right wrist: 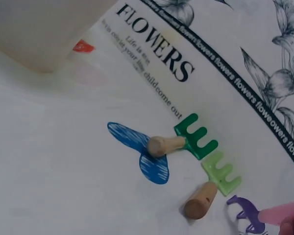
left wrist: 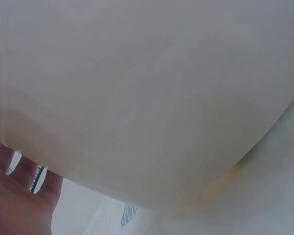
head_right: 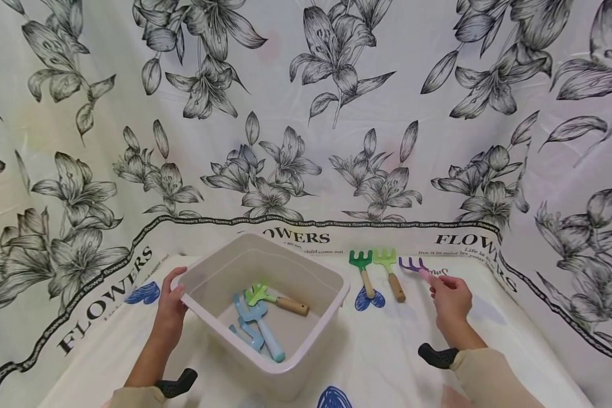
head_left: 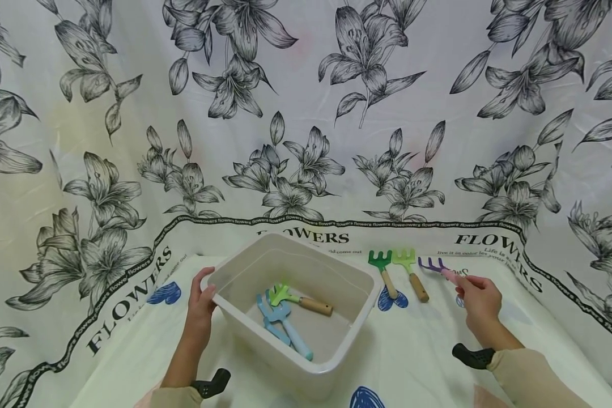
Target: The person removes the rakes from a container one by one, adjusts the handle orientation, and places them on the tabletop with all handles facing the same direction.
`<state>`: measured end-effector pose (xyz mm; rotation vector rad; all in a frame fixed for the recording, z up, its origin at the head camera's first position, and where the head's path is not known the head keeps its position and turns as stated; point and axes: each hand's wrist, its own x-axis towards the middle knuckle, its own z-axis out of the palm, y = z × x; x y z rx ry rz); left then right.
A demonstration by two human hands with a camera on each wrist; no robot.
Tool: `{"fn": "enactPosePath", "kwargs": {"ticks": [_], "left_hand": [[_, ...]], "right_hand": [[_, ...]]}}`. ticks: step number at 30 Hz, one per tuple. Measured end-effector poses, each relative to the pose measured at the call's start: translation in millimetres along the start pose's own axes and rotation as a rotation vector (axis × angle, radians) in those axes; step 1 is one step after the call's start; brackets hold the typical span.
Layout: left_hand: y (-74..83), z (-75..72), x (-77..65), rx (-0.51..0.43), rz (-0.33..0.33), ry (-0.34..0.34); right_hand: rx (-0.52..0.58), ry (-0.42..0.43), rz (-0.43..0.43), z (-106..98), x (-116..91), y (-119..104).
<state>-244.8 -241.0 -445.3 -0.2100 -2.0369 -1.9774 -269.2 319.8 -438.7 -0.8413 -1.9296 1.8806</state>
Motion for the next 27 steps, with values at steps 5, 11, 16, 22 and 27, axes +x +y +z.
{"fn": "enactPosePath", "kwargs": {"ticks": [5, 11, 16, 22, 27], "left_hand": [[0.8, -0.7, 0.8, -0.003, -0.001, 0.000], [1.0, -0.5, 1.6, 0.006, -0.014, 0.001], [-0.7, -0.6, 2.7, -0.002, -0.016, -0.001], [-1.8, -0.5, 3.2, -0.008, -0.012, -0.002], [-0.6, -1.3, 2.1, -0.006, -0.020, 0.004]], "right_hand": [[-0.073, 0.039, 0.013, -3, 9, 11], [-0.145, 0.039, 0.025, -7, 20, 25], [-0.216, 0.018, 0.033, -11, 26, 33], [-0.289, 0.008, -0.017, -15, 38, 47], [-0.436, -0.004, -0.106, -19, 44, 59]]}}
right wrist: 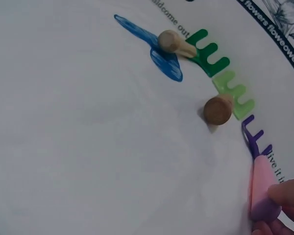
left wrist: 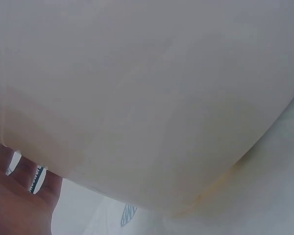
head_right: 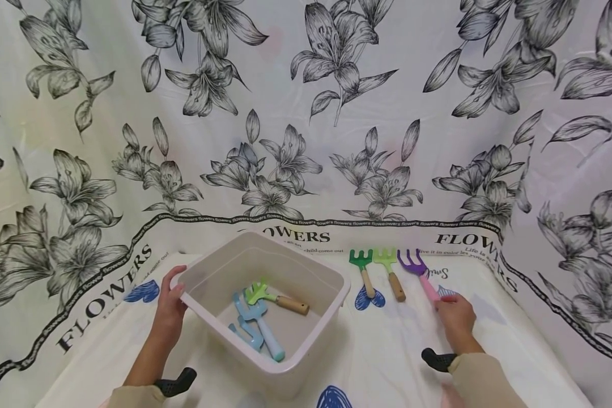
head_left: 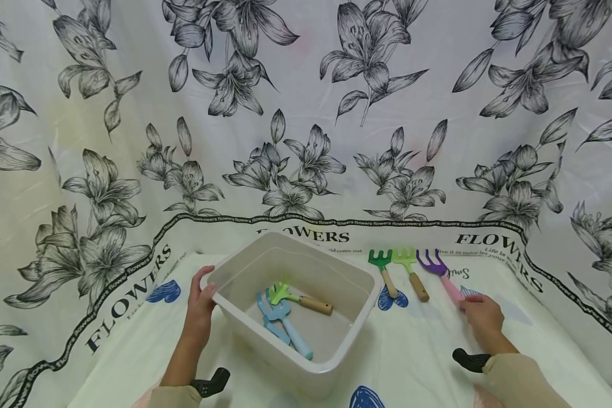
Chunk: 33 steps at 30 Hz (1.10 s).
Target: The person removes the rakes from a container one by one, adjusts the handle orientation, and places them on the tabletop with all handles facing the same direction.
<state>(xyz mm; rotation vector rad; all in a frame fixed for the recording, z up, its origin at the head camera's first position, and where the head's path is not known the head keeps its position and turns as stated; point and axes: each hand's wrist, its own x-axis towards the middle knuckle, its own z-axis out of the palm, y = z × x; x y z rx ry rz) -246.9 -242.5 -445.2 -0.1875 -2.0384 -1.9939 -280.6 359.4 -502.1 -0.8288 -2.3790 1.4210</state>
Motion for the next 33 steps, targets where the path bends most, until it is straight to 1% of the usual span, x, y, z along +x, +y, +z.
{"fn": "enactPosePath", "kwargs": {"ticks": [2, 5, 8, 12, 15, 23, 28, 33], "left_hand": [[0.3, 0.5, -0.8, -0.002, 0.004, 0.001], [2.0, 0.5, -1.3, -0.005, 0.019, -0.009], [3.6, 0.3, -1.9, -0.019, 0.036, -0.016], [3.9, -0.5, -3.1, -0.021, 0.036, -0.012], [3.1, -0.9, -3.4, -0.015, 0.030, -0.014], [1.1, -0.4, -1.5, 0.003, 0.004, -0.004], [0.7, -0.4, -1.1, -0.004, 0.004, -0.006], [0.8, -0.8, -1.3, -0.001, 0.002, -0.005]], "right_hand": [[-0.051, -0.001, -0.041, 0, 0, 3], [-0.087, 0.002, -0.092, 0, -1, 6], [-0.103, 0.002, -0.126, 0, -2, 7], [-0.114, -0.004, -0.159, 0, -3, 7], [-0.123, -0.011, -0.161, -1, -4, 7], [-0.128, -0.059, -0.125, -3, -4, 10], [-0.148, -0.061, -0.131, -6, -6, 9], [-0.165, -0.045, -0.152, -10, -9, 6]]}}
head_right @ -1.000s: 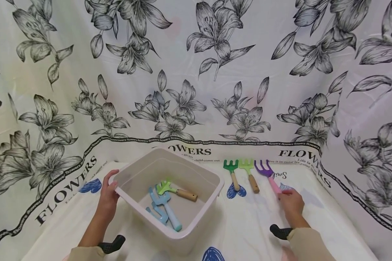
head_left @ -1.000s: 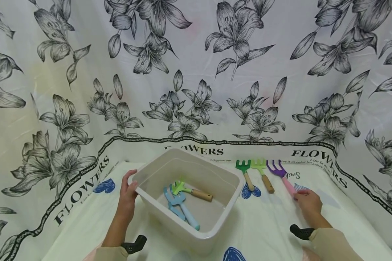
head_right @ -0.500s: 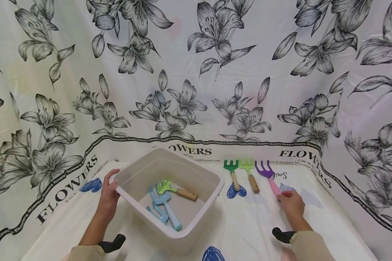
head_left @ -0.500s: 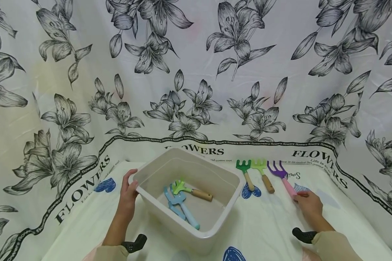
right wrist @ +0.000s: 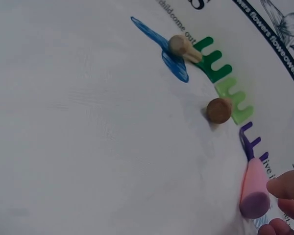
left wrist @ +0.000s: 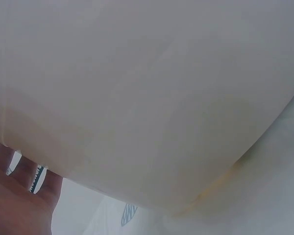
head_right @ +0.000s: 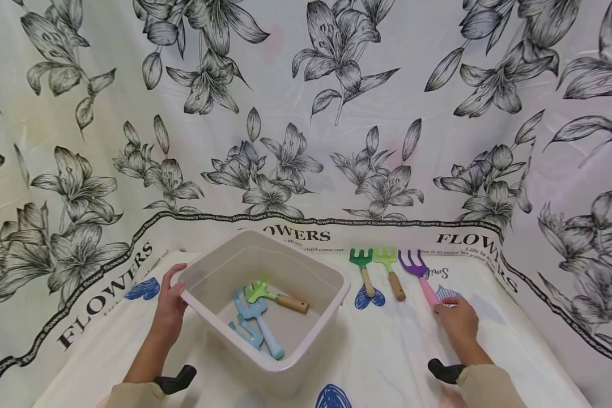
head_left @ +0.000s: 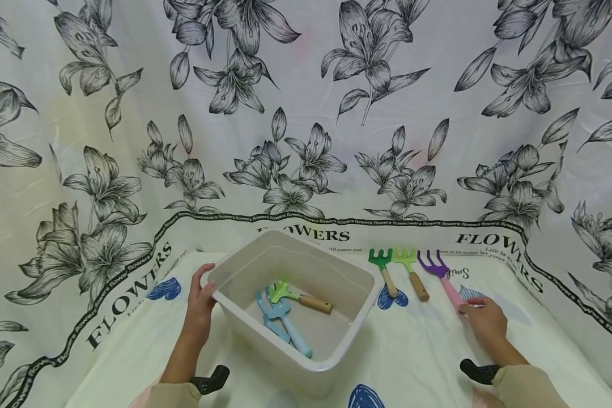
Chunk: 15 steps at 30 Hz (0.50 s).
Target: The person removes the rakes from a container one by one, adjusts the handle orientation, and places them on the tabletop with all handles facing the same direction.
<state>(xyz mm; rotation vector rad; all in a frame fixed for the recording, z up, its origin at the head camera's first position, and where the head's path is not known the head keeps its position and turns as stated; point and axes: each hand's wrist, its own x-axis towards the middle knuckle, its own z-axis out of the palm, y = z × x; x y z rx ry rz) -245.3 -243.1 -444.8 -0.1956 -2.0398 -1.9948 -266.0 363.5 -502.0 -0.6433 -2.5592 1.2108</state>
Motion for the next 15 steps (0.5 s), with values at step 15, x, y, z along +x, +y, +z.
{"fn": "enactPosePath", "kwargs": {"ticks": [15], "left_hand": [[1.5, 0.8, -1.0, 0.007, -0.003, 0.002]], "right_hand": [[-0.020, 0.036, -0.065, -11, 0, -19]]}}
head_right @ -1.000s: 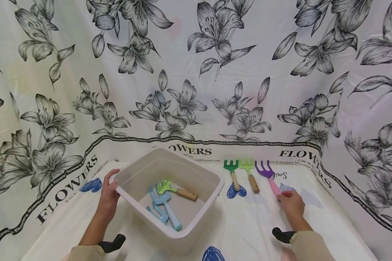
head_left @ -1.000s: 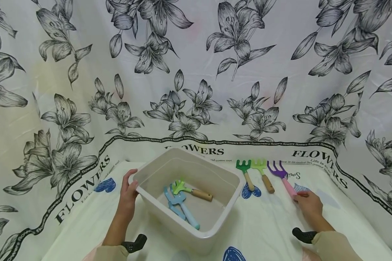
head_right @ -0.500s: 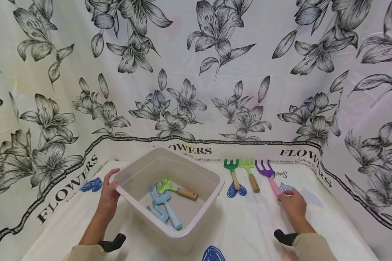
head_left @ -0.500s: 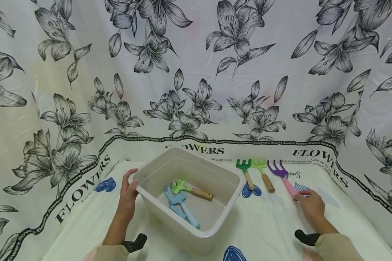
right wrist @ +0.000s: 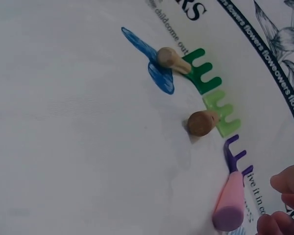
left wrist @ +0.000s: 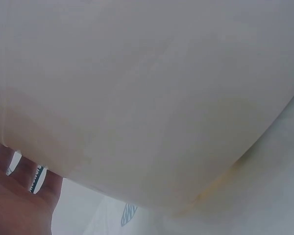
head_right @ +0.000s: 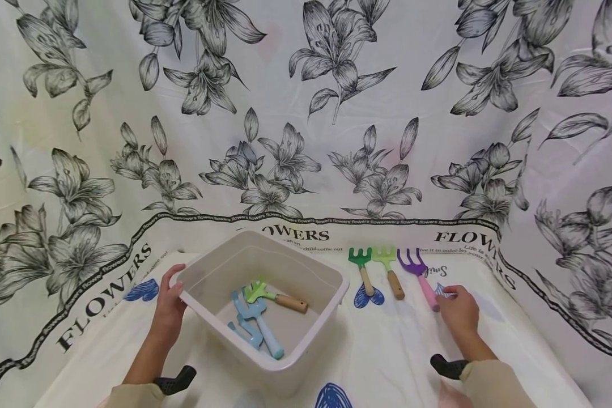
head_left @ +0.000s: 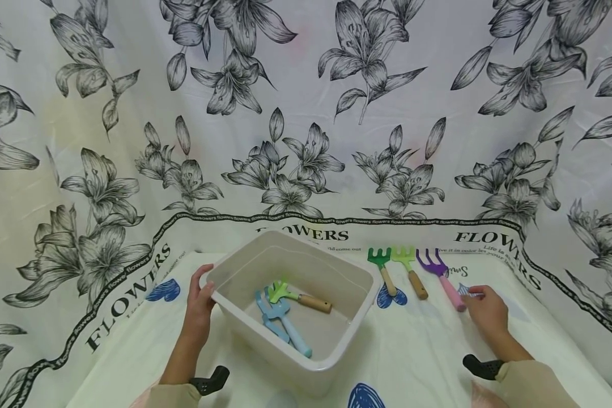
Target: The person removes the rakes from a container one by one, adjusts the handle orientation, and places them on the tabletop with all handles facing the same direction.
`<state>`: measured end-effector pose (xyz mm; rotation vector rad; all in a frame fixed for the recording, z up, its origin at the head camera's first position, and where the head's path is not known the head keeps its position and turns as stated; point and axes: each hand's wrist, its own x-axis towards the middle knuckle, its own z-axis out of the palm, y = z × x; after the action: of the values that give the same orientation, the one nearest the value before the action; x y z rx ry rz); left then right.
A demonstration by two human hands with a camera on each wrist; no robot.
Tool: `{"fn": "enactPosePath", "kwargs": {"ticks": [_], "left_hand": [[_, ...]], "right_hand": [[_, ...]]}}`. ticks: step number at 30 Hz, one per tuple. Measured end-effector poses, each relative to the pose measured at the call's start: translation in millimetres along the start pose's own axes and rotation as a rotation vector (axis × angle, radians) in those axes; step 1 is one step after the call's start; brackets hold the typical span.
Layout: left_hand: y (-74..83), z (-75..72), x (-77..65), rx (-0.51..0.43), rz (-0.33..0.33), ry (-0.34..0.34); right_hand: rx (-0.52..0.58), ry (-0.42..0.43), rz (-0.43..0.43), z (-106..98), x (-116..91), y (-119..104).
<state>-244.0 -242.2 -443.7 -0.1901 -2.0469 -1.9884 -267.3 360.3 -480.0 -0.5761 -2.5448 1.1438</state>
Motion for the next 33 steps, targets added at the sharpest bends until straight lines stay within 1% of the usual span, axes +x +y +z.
{"fn": "enactPosePath", "kwargs": {"ticks": [4, 8, 13, 16, 19, 26, 33], "left_hand": [[-1.9, 0.0, -0.1, -0.001, 0.001, -0.006], [-2.8, -2.1, -1.3, -0.008, 0.002, 0.006], [-3.4, -1.8, -0.1, -0.008, 0.003, 0.000], [-3.8, -1.5, 0.6, -0.001, 0.000, -0.001], [-3.4, -1.8, 0.5, 0.002, 0.002, 0.006], [-1.6, -0.8, 1.4, -0.012, 0.003, 0.008], [-2.4, -0.2, 2.3, -0.008, -0.003, 0.013]], "right_hand": [[-0.035, -0.017, -0.067, -6, 8, -11], [-0.043, -0.049, -0.136, -14, 18, -32], [-0.070, -0.055, -0.263, -23, 26, -57], [-0.102, -0.054, -0.340, -24, 29, -70], [-0.112, -0.063, -0.386, -22, 30, -85], [-0.080, -0.093, -0.416, -13, 24, -126], [-0.040, -0.109, -0.471, -1, 3, -160]]}}
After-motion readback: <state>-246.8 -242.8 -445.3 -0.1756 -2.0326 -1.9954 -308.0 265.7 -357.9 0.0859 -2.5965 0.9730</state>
